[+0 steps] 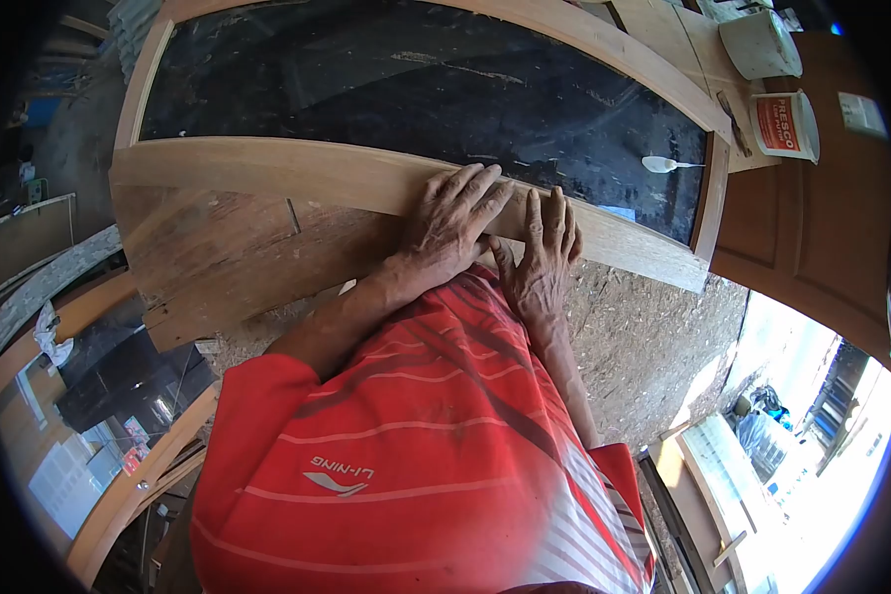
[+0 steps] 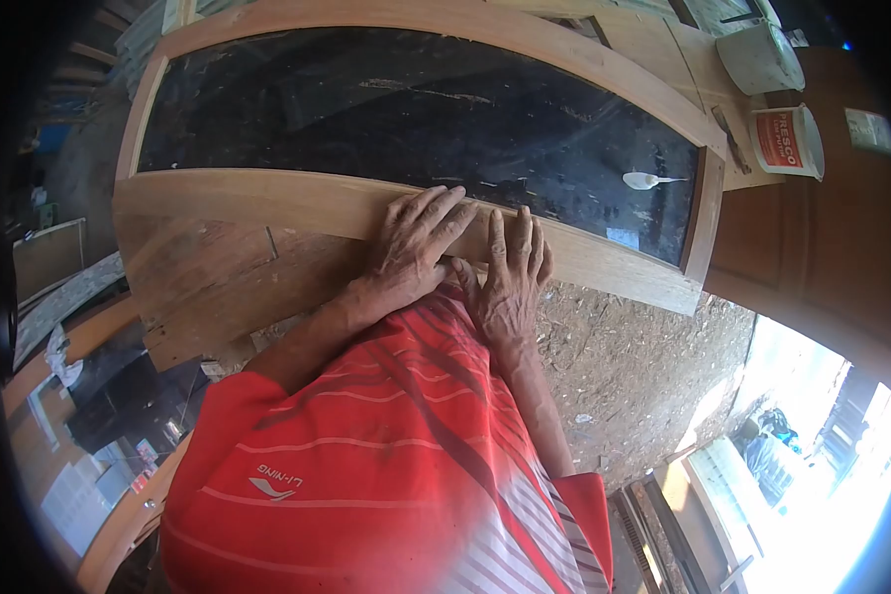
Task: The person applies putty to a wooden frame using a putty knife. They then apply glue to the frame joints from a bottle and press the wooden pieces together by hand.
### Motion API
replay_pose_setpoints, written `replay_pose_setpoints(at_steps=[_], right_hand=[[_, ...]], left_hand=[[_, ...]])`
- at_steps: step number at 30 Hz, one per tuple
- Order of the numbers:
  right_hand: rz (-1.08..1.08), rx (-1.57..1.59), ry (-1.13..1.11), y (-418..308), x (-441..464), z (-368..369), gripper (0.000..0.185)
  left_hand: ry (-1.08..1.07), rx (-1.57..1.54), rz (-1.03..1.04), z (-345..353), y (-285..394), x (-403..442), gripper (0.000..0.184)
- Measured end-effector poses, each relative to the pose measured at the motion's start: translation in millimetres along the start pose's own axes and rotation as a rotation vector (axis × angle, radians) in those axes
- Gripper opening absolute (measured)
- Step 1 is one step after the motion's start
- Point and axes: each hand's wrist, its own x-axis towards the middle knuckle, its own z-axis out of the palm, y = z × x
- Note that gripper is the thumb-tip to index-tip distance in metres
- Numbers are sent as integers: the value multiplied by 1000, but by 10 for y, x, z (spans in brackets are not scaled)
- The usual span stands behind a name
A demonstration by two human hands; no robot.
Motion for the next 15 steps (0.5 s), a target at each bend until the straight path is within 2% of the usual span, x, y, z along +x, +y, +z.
replay_pose_setpoints(at_steps=[7, 15], right_hand=[[-8, -52, -23, -33, 9, -35, 82], [46, 60, 20, 54, 2, 10, 83]], left_hand=[[-26, 78, 18, -23, 38, 13, 86], [-77, 78, 20, -53, 57, 47, 91]])
